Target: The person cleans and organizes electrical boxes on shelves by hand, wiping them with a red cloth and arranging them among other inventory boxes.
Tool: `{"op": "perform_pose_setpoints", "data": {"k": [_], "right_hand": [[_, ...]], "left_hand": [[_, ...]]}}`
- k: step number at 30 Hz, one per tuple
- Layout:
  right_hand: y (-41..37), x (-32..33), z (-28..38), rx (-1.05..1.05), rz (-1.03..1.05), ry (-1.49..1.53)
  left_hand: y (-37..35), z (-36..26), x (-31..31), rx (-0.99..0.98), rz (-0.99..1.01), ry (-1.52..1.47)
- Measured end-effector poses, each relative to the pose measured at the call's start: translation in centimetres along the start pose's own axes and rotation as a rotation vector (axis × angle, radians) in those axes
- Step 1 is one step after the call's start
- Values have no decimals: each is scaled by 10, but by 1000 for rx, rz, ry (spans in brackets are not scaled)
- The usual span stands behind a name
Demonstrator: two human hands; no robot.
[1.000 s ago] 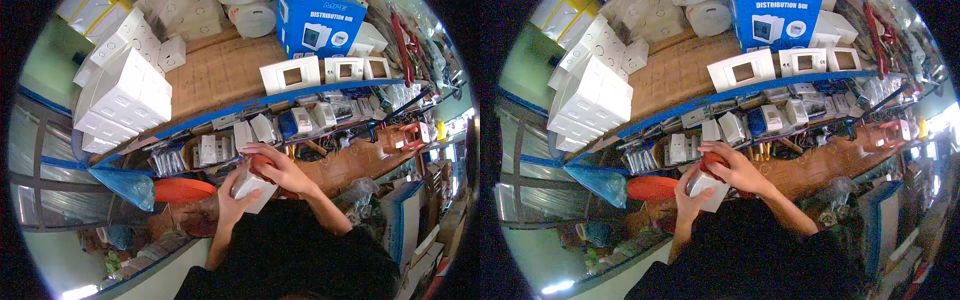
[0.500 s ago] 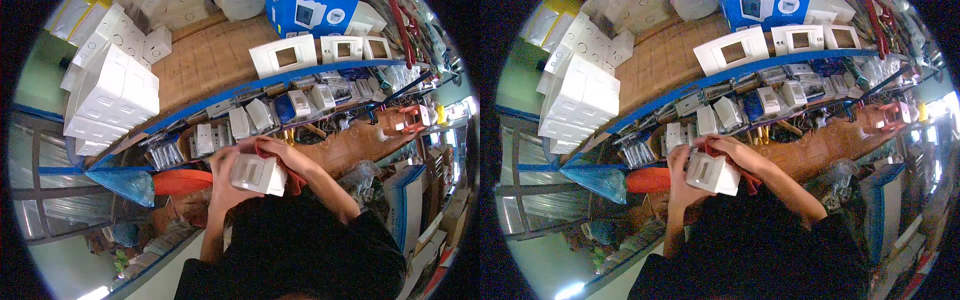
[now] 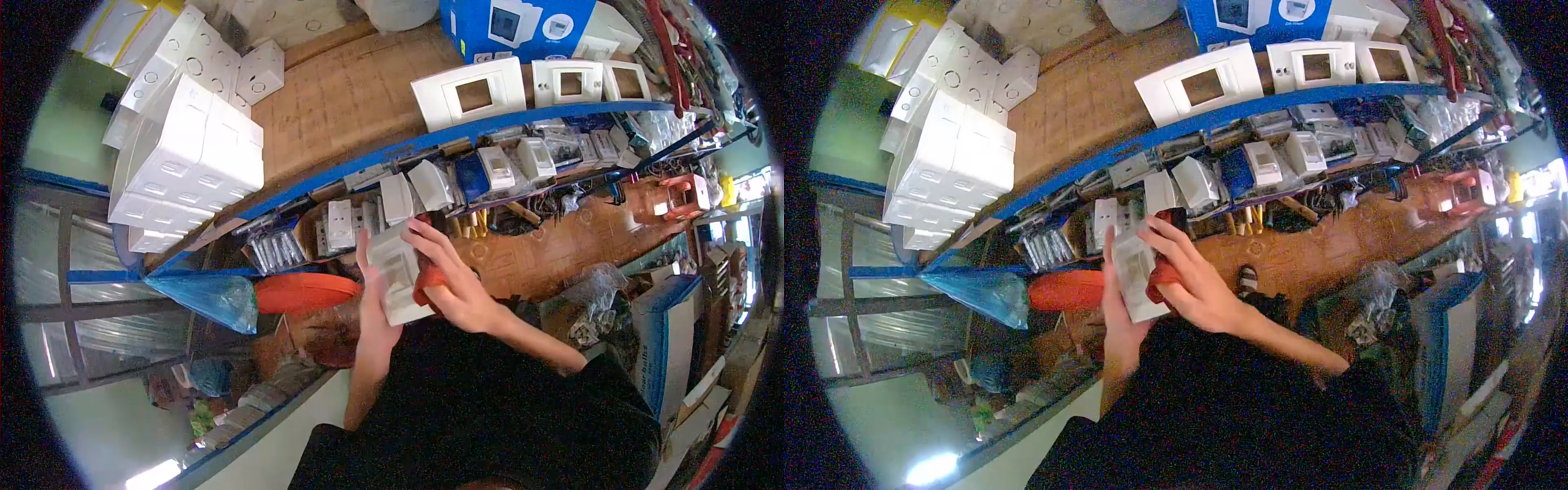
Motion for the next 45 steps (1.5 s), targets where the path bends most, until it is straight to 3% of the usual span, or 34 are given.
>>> {"op": "perform_pose_setpoints", "data": {"k": [1,4,5,6,11,12,14,16,19,22,23,26,30,31,33,36,37,39,40,42,45], "right_hand": [[-1,-4,-4,21,-35,-94],[15,3,-24,-18,-313,193],[14,11,-25,-142,-362,349],[20,24,-36,-124,-403,345],[26,19,-50,-158,-323,666],[22,14,-46,-134,-353,571],[12,-4,-58,-253,-298,771],[4,-8,-43,-134,-327,452],[-9,-7,-24,-43,-255,224],[-18,0,-17,-30,-261,88],[-18,4,-15,-32,-269,-8],[-19,6,-10,0,-267,-186],[-22,10,5,11,-253,-260],[-22,14,4,8,-258,-271],[-20,18,11,7,-315,-221],[-12,32,10,42,-238,-105],[-10,33,8,-47,-245,101],[-1,38,11,-171,-48,225],[1,38,10,-237,52,288],[6,33,-3,-292,42,262],[11,30,-19,-306,-18,261]], "left_hand": [[3,-5,-10,-5,-42,95],[2,-1,-13,68,101,328],[-3,1,-22,104,119,329],[-6,6,-28,95,204,353],[-4,7,-21,50,216,395],[-1,5,-19,13,165,345],[2,-1,-17,-58,55,252],[3,-4,-12,-73,45,151],[2,-6,-9,-169,9,50],[-4,4,13,51,-110,233],[-4,3,12,122,-37,270],[-25,38,46,314,-56,-69],[-43,46,51,240,71,-94],[-40,36,35,285,-72,-67],[-33,20,25,271,31,179],[-18,-7,9,229,173,482],[-16,-17,2,238,240,544],[-15,-19,-6,230,382,565],[-13,-22,-12,161,462,757],[-6,-35,-32,18,625,1138],[-2,-44,-41,88,645,1253]]}}
Point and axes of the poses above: each hand's wrist, its own y-axis towards the middle knuckle, its own x-axis out of the back of the hand, z = x × y, the point moved 4 cm from there along y, towards the middle knuckle, and after that the axes turned 13 degrees about z, right-handed, at the moved point
